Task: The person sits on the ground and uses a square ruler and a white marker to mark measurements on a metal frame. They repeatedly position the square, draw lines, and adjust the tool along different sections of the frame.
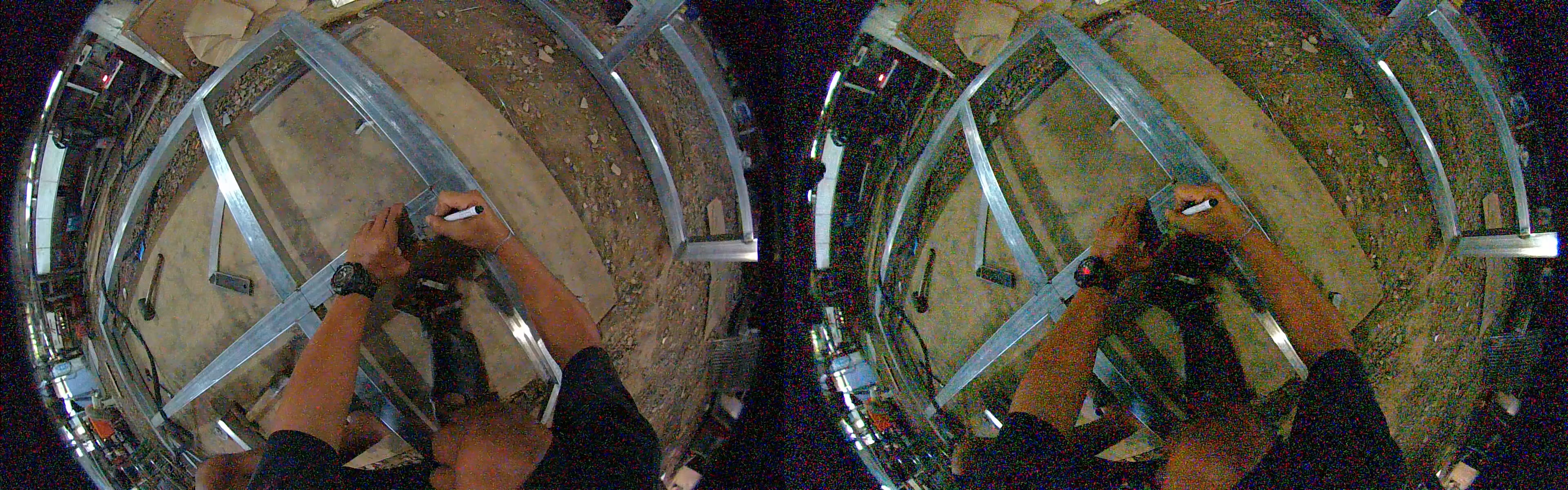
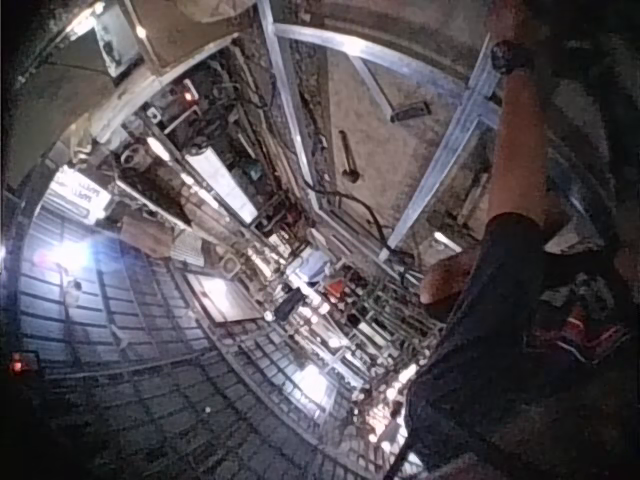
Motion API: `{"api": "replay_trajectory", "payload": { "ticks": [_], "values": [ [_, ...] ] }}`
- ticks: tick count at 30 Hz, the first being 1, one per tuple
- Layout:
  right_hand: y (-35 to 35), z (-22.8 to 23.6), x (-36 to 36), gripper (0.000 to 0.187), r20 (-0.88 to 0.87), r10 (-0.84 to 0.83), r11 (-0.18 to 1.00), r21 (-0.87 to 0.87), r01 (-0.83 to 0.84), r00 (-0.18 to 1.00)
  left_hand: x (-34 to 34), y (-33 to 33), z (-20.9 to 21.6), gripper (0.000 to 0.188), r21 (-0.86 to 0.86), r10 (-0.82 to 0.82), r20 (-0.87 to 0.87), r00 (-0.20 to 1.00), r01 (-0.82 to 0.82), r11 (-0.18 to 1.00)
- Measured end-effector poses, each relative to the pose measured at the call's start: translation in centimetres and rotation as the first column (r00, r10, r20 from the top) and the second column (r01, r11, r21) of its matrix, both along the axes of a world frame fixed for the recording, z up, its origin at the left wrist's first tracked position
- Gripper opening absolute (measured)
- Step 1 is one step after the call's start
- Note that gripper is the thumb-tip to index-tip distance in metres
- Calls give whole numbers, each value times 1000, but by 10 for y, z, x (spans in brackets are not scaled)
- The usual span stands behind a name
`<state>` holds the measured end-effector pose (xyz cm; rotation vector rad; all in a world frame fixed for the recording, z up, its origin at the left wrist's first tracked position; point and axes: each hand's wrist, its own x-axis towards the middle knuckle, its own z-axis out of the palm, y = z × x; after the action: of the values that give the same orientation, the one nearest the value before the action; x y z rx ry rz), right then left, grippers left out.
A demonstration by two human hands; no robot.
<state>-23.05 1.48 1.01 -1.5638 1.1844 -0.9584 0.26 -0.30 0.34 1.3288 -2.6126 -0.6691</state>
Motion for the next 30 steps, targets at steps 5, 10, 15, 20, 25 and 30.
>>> {"api": "replay_trajectory", "payload": {
  "ticks": [5, 10, 15, 20, 25, 30],
  "values": [
    [0, 6, 3, 25, 3, 17, 1000, 19, -17, 1000, 2, 0, -2, 96, 39, 26, 43, 999, -27, 999],
    [2, 10, 3, 26, -24, -5, 1000, 12, 5, 1000, 3, -2, 0, 100, 72, -4, 71, 998, -2, 997],
    [2, 11, 1, 26, -9, 12, 1000, -13, -12, 1000, 0, -1, 8, 101, 106, -5, 87, 996, -5, 994],
    [4, 10, 5, 26, 4, -73, 994, 85, 73, 997, 1, -4, 1, 102, 118, -30, 84, 996, 20, 993],
    [3, 7, 9, 23, 112, -6, 999, 35, 2, 994, 5, 0, -9, 103, 26, -29, 43, 999, 28, 999],
    [2, 8, 10, 21, 52, 44, 999, 10, -44, 998, 4, -2, 0, 104, 99, -25, 75, 997, 18, 995]
  ]
}}
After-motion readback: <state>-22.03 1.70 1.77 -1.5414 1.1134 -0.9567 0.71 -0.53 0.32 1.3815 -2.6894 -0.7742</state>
